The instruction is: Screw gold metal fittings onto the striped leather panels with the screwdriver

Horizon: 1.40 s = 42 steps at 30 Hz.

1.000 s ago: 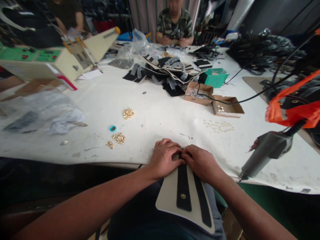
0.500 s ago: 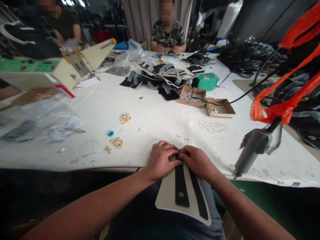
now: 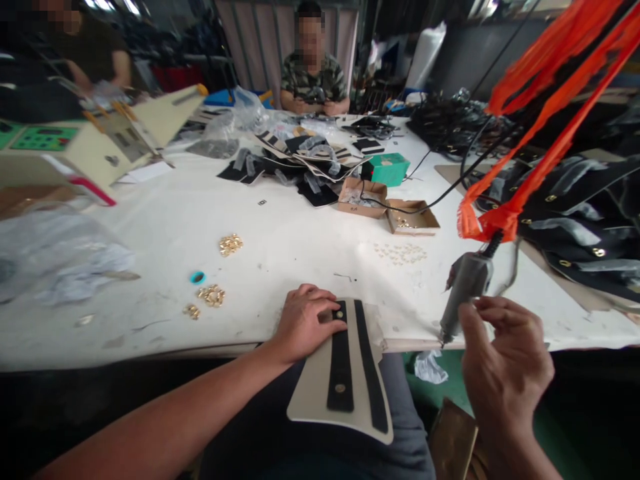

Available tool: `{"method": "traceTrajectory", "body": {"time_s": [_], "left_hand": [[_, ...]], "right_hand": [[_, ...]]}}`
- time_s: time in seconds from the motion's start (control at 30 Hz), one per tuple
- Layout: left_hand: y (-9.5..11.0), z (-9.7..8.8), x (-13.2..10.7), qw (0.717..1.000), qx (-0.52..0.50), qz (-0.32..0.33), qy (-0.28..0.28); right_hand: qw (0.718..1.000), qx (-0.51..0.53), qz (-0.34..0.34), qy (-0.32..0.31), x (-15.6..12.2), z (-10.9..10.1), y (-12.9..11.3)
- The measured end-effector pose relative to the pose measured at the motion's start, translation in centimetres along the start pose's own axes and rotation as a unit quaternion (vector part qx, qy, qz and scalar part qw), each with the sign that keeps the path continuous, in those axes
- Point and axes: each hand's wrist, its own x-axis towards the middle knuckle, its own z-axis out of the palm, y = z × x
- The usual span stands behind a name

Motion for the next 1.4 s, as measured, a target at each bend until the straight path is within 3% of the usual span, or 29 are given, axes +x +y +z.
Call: {"method": "traceTrajectory", "body": {"time_s": [0.23,0.37,0.43,0.57,0.63,0.73,0.97,1.4], "left_hand": [[0.2,0.0,-0.1,1.000,0.001,-0.009,-0.006],[0.3,0.0,-0.2,1.000,-0.013,-0.014,-0.005],[0.4,-0.1,-0.2,1.000,-0.014,-0.012,-0.004],[0.3,0.0,-0.2,1.000,-0.010,-0.011,-0.003],[0.2,0.0,-0.3,1.000,-0.009,-0.010,-0.002],[0.1,0.1,-0.3,1.000,-0.004,-0.003,0.002],[0.1,0.2,-0.4,1.000,-0.002,-0.005,0.001],[0.2,0.0,-0.3,1.000,-0.002,-0.002,-0.008]], "right_hand": [[0.982,0.103,0.126,0.100,3.6,0.4,1.6],[0.961,0.114,0.212,0.138,4.0,1.4,2.4],[0.957,0.182,0.181,0.135,3.8,2.2,1.3],[0.926,0.376,-0.001,0.034,3.5,4.6,-3.4],[0.913,0.403,-0.055,-0.022,3.6,6.1,-5.8],[0.908,0.407,-0.087,-0.057,4.0,8.3,-7.6],[0.906,0.406,-0.098,-0.074,4.7,11.4,-6.8],[0.914,0.379,-0.110,-0.093,5.1,11.9,-6.2]]}}
